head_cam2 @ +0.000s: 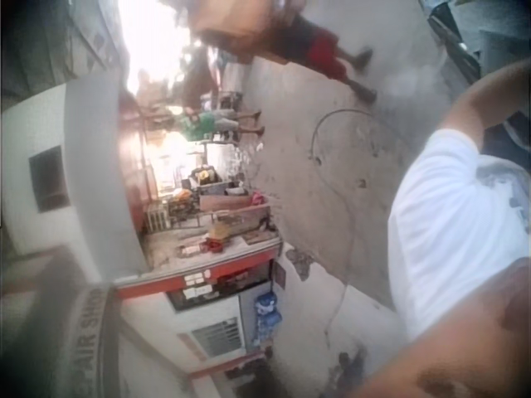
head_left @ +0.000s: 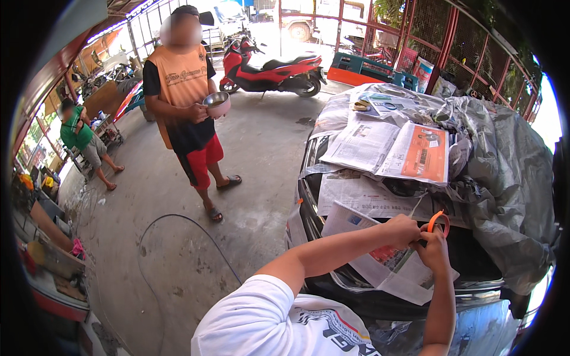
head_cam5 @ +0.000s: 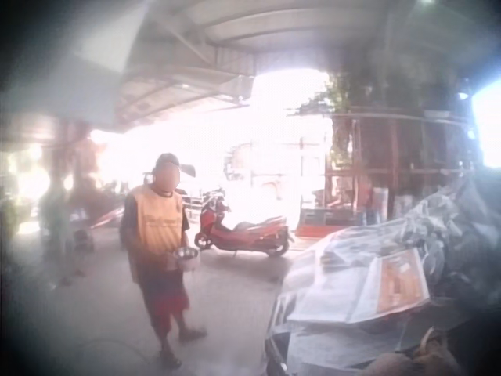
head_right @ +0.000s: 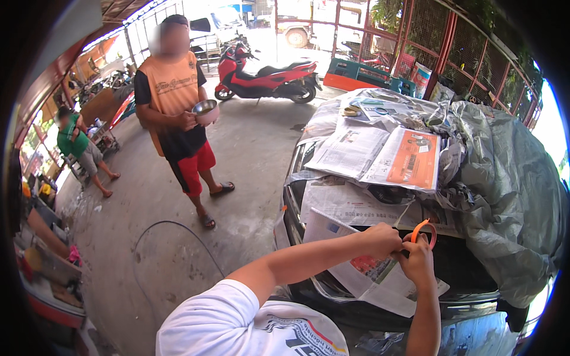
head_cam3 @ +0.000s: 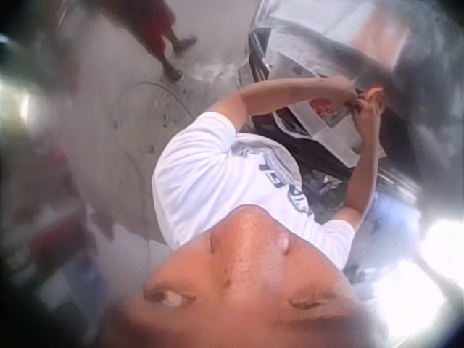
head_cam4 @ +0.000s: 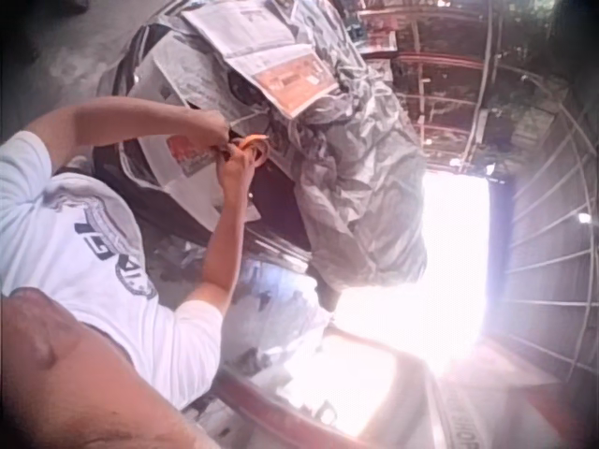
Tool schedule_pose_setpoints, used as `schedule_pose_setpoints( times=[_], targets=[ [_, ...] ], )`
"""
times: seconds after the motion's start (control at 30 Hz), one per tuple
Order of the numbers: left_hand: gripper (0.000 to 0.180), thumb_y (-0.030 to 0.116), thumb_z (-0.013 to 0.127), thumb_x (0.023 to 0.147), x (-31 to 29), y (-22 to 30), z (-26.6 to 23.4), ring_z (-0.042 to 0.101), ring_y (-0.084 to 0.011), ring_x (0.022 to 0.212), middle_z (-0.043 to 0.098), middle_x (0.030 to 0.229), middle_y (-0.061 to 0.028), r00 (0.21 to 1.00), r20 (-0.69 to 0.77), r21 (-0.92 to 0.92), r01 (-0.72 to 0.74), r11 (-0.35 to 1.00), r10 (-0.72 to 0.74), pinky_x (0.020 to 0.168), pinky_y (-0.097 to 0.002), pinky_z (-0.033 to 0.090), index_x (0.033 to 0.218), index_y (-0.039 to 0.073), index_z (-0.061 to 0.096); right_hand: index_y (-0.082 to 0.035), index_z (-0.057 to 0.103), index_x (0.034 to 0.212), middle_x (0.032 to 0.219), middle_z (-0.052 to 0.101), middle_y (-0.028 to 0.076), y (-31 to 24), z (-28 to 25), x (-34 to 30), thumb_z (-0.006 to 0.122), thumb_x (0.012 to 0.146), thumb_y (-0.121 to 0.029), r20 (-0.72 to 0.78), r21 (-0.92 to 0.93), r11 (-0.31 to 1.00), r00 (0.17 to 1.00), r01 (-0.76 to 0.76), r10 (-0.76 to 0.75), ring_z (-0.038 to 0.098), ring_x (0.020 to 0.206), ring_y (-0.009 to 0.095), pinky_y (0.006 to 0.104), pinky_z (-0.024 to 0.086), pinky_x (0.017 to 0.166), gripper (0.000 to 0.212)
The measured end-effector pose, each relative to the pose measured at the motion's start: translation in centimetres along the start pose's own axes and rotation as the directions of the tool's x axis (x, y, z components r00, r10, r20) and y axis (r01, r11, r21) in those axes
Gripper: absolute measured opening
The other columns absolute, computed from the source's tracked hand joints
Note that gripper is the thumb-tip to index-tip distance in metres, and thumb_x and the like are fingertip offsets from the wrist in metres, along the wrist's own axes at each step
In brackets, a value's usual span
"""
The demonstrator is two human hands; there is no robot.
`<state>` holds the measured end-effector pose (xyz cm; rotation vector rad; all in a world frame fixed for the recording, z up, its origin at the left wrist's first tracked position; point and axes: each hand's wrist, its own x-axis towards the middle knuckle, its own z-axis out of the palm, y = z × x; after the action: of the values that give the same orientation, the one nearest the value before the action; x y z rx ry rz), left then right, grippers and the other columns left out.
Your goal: The person covers the front of a black car with newspaper sheets, securing them with orange tape. They smooth the paper over the hood and bumper, then use a knife to trim excess paper along the edges.
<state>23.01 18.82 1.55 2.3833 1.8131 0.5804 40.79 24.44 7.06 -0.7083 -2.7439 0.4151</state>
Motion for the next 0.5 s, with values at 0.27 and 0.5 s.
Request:
schedule_pose_setpoints(
  times=[0.27, 0.5],
  targets=[
    [0.018, 0.032, 0.079, 0.081, -3.9, -1.5, -1.9, 0.073, -0.0356, 0.081, 0.076, 0.082, -0.0112, 0.999, -0.035, -0.154, -0.016, 0.988, 0.011, 0.072, -0.0491, 0.056, 0.091, 0.018, 0.083, -0.001, 0.080, 0.086, 0.095, 0.072, 0.010, 0.1, 0.3, -0.5, 0.083, 0.076, -0.007, 0.076, 0.100, 0.995, 0.997, 0.016, -0.024, 0.064, 0.103, 0.030, 0.0423, 0.049, 0.092, 0.012],
    [0.023, 0.033, 0.082, 0.080, -10.9, -7.2, -4.0, 0.073, -0.0341, 0.082, 0.078, 0.087, -0.0111, 0.995, -0.096, -0.253, -0.009, 0.967, -0.016, 0.072, -0.0463, 0.056, 0.098, 0.018, 0.084, 0.003, 0.077, 0.081, 0.086, 0.071, 0.012, 7.1, -3.4, -4.7, 0.083, 0.074, -0.004, 0.026, 0.044, 0.999, 0.999, -0.026, 0.025, 0.070, 0.083, 0.027, 0.0386, 0.052, 0.079, 0.012]
  ],
)
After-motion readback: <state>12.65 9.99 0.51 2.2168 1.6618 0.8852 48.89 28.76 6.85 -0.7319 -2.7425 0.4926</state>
